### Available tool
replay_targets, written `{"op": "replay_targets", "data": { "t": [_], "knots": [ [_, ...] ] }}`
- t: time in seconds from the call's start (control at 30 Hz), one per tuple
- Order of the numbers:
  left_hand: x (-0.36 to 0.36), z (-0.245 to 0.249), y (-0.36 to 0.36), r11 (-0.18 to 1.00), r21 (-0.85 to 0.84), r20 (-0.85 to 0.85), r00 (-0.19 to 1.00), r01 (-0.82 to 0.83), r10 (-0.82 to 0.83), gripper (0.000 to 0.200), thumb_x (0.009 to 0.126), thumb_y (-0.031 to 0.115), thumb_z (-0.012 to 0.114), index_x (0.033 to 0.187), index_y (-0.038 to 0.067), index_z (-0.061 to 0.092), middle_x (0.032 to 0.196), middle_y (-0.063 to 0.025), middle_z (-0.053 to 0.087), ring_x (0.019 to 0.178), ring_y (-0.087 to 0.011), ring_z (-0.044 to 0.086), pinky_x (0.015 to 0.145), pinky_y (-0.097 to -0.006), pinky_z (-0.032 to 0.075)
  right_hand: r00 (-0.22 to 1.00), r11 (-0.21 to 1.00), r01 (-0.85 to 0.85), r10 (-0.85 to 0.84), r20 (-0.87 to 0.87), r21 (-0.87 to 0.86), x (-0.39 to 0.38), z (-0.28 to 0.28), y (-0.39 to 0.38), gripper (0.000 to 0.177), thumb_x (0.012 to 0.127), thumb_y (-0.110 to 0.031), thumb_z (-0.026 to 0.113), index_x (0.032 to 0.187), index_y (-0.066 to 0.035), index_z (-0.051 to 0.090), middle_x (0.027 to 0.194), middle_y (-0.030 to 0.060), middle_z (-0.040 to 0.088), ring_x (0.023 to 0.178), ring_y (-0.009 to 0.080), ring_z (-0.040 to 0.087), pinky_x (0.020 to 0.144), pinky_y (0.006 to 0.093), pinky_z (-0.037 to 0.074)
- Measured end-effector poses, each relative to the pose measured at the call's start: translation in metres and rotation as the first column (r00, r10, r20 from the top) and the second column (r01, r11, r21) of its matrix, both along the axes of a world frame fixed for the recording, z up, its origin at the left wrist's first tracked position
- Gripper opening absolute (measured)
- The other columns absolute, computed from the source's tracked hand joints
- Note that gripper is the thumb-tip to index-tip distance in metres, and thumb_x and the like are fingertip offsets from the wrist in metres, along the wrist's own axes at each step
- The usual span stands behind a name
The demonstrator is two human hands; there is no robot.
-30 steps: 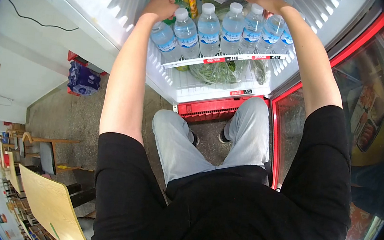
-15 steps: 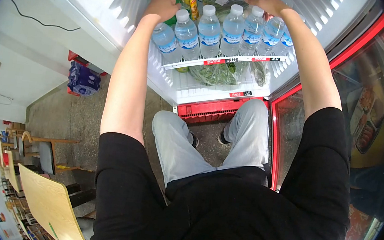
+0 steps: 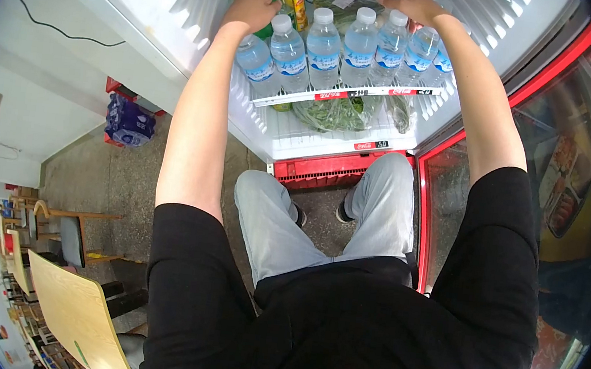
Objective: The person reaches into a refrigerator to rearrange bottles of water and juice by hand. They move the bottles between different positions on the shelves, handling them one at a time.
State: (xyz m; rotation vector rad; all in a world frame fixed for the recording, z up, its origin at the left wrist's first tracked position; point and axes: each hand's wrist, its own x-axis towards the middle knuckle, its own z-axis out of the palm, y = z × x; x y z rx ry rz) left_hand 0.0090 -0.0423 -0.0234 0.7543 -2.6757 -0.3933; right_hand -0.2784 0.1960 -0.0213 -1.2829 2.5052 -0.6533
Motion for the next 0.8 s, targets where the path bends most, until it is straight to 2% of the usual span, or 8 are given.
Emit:
{"op": "replay_targets", "data": {
  "t": [0.07, 0.13, 0.23, 0.33, 0.57, 0.67, 0.77, 0.8],
  "knots": [
    [0.000, 0.005, 0.001, 0.999, 0.029, 0.030, 0.999, -0.016, 0.015, 0.046, 0.097, 0.043, 0.060, 0.098, 0.000, 0.074, 0.100, -0.0259, 0.073, 0.101, -0.0437, 0.069, 0.091, -0.0483, 0.052, 1.000, 0.999, -0.026, 0.026, -0.010, 0.048, -0.003, 0.003, -0.002, 0.076, 0.092, -0.067, 0.059, 0.111, 0.007, 0.068, 0.085, 0.0187, 0.071, 0.054, 0.0240, 0.068, 0.056, 0.0347, 0.057],
    [-0.001, 0.005, 0.000, 0.999, 0.034, 0.048, 0.999, -0.017, 0.015, 0.047, 0.099, 0.043, 0.058, 0.102, 0.000, 0.075, 0.103, -0.0265, 0.073, 0.104, -0.0443, 0.068, 0.092, -0.0484, 0.052, 0.999, 0.999, -0.042, 0.042, -0.002, 0.020, -0.004, 0.002, -0.001, 0.077, 0.093, -0.067, 0.058, 0.110, 0.007, 0.068, 0.085, 0.0195, 0.071, 0.055, 0.0250, 0.069, 0.057, 0.0355, 0.057],
    [-0.001, 0.002, 0.002, 1.000, 0.002, -0.009, 1.000, -0.023, 0.023, 0.051, 0.102, 0.046, 0.052, 0.104, -0.001, 0.074, 0.106, -0.0273, 0.072, 0.107, -0.0459, 0.066, 0.094, -0.0490, 0.051, 0.999, 0.999, -0.048, 0.048, -0.005, 0.020, -0.007, -0.001, -0.001, 0.078, 0.093, -0.068, 0.058, 0.109, 0.008, 0.068, 0.084, 0.0200, 0.071, 0.055, 0.0257, 0.069, 0.057, 0.0360, 0.057],
    [0.000, 0.002, 0.006, 1.000, -0.003, -0.021, 1.000, -0.017, 0.017, 0.055, 0.104, 0.041, 0.042, 0.103, -0.004, 0.074, 0.112, -0.0304, 0.069, 0.109, -0.0475, 0.064, 0.100, -0.0511, 0.049, 0.999, 0.999, -0.041, 0.041, 0.017, 0.010, -0.007, -0.001, -0.001, 0.080, 0.091, -0.069, 0.059, 0.110, 0.008, 0.069, 0.084, 0.0201, 0.071, 0.055, 0.0259, 0.070, 0.057, 0.0361, 0.058],
    [0.000, 0.005, 0.009, 1.000, -0.014, -0.005, 1.000, -0.025, 0.025, 0.055, 0.105, 0.039, 0.041, 0.105, -0.005, 0.073, 0.114, -0.0306, 0.068, 0.110, -0.0475, 0.064, 0.102, -0.0510, 0.048, 0.999, 0.999, -0.033, 0.033, 0.011, -0.004, -0.011, -0.006, -0.003, 0.082, 0.090, -0.069, 0.061, 0.114, 0.008, 0.068, 0.085, 0.0212, 0.072, 0.056, 0.0261, 0.070, 0.055, 0.0356, 0.057],
    [0.000, 0.005, 0.007, 1.000, -0.013, 0.007, 1.000, -0.010, 0.010, 0.055, 0.104, 0.040, 0.041, 0.106, -0.005, 0.073, 0.114, -0.0304, 0.069, 0.111, -0.0476, 0.064, 0.102, -0.0509, 0.048, 1.000, 1.000, -0.012, 0.013, -0.013, 0.024, -0.012, -0.007, -0.003, 0.078, 0.092, -0.070, 0.056, 0.109, 0.005, 0.072, 0.082, 0.0188, 0.073, 0.057, 0.0260, 0.070, 0.061, 0.0373, 0.058],
    [-0.003, 0.002, -0.001, 1.000, -0.015, 0.023, 1.000, 0.003, -0.003, 0.054, 0.104, 0.041, 0.042, 0.108, -0.003, 0.073, 0.116, -0.0300, 0.069, 0.113, -0.0472, 0.063, 0.103, -0.0506, 0.048, 0.993, 0.993, -0.114, 0.113, -0.031, -0.010, -0.018, -0.002, -0.004, 0.075, 0.093, -0.057, 0.065, 0.126, 0.010, 0.064, 0.116, 0.0276, 0.070, 0.073, 0.0332, 0.074, 0.070, 0.0414, 0.061],
    [-0.006, -0.003, -0.006, 1.000, -0.016, 0.020, 1.000, 0.000, 0.000, 0.054, 0.104, 0.042, 0.043, 0.109, -0.002, 0.073, 0.117, -0.0297, 0.069, 0.113, -0.0469, 0.063, 0.103, -0.0505, 0.048, 0.996, 0.996, -0.085, 0.085, 0.000, -0.013, -0.013, 0.003, -0.002, 0.074, 0.093, -0.058, 0.064, 0.125, 0.010, 0.064, 0.115, 0.0278, 0.070, 0.073, 0.0333, 0.074, 0.072, 0.0414, 0.061]
  ]
}}
